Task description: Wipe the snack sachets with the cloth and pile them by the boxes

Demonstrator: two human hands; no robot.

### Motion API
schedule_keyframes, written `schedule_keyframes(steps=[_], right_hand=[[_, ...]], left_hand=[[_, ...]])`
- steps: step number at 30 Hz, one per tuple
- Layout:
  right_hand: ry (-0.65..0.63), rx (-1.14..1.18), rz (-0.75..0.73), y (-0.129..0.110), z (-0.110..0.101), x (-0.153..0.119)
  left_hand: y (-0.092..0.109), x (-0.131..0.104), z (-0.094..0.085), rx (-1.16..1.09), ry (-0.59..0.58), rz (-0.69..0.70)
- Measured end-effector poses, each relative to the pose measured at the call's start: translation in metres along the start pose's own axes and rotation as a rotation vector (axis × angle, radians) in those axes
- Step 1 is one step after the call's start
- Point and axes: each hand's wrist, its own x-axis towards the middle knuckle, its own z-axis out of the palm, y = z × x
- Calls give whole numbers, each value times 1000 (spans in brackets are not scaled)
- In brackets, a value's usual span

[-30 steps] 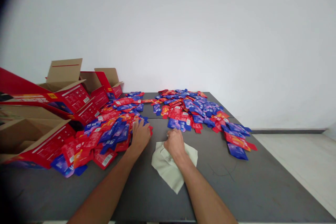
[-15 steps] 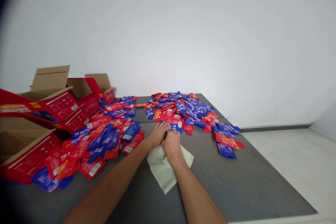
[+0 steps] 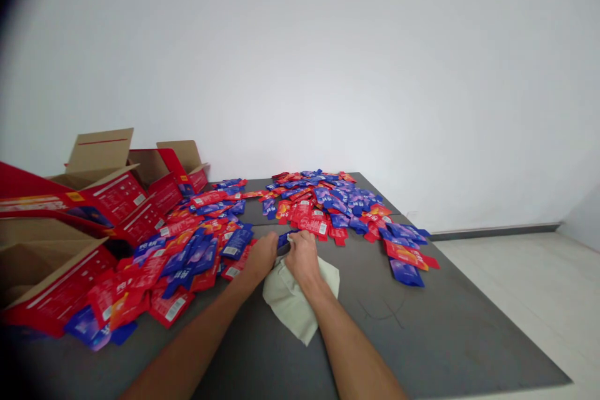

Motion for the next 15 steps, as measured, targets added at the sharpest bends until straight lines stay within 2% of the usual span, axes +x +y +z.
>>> schedule_keyframes(steps=[4, 5, 8, 10, 15], right_hand=[[-5, 152, -107, -15, 3, -4], [-6, 176, -119, -18, 4, -5], [-20, 224, -145, -23, 8, -9], [-49, 250, -169, -25, 9, -11], [-171, 291, -269, -28, 7, -13]], left_hand=[[-6, -10, -10, -421, 122, -156], [-6, -13, -12, -533, 110, -182], [-3, -22, -15, -1087, 36, -278], [-2, -25, -18, -1361, -22, -290], [-5, -26, -25, -1464, -105, -185]])
